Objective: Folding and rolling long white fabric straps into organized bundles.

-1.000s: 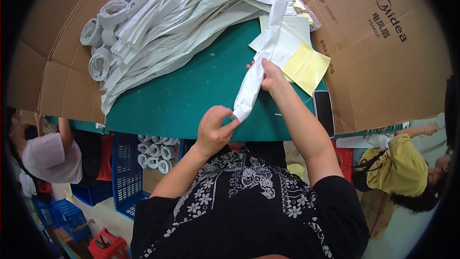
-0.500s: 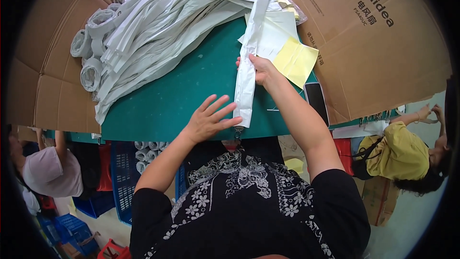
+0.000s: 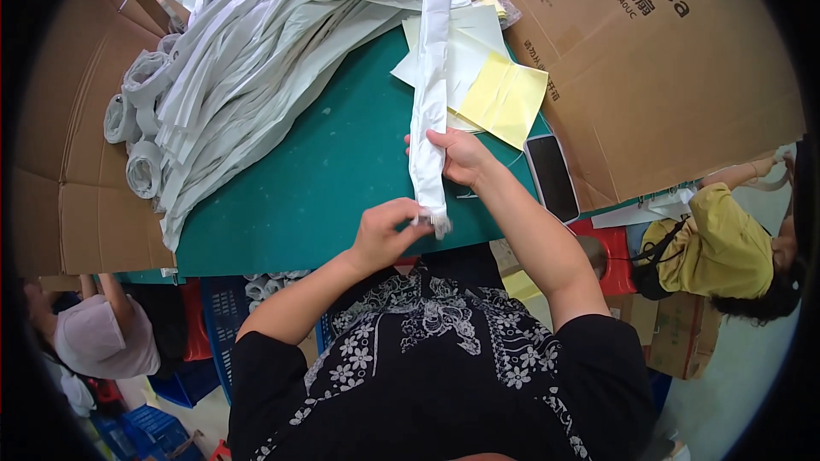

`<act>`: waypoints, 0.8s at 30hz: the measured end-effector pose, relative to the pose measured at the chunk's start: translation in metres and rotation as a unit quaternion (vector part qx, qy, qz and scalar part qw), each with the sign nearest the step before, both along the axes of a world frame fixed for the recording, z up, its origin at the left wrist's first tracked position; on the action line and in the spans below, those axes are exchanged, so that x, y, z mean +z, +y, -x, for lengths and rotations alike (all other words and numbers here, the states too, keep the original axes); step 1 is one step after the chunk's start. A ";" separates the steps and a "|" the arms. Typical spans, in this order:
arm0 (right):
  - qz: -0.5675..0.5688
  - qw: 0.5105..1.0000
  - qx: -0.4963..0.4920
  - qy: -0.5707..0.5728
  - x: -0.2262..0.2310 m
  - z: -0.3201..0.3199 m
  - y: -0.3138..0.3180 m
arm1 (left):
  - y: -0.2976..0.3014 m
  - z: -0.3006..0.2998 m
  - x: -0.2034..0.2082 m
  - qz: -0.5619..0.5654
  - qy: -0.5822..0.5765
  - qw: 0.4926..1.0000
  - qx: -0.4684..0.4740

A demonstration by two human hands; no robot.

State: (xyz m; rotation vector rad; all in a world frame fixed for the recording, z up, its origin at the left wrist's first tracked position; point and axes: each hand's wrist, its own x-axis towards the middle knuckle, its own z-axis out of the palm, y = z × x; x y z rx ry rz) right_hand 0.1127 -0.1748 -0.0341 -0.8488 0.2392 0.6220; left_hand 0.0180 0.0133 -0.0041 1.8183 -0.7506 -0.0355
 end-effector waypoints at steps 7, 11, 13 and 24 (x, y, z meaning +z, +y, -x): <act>0.070 0.993 0.029 -0.094 0.010 0.021 -0.003 | -0.016 -0.035 -0.013 0.135 0.547 0.821 0.092; 0.127 0.972 0.080 -0.184 0.011 0.032 -0.012 | -0.020 -0.042 0.000 0.140 0.633 0.760 0.043; 0.171 0.950 0.098 -0.244 0.010 0.034 -0.018 | -0.021 -0.045 0.001 0.141 0.640 0.754 0.040; 0.287 0.879 0.172 -0.339 0.004 0.041 -0.046 | -0.030 -0.052 0.001 0.263 0.607 0.745 0.086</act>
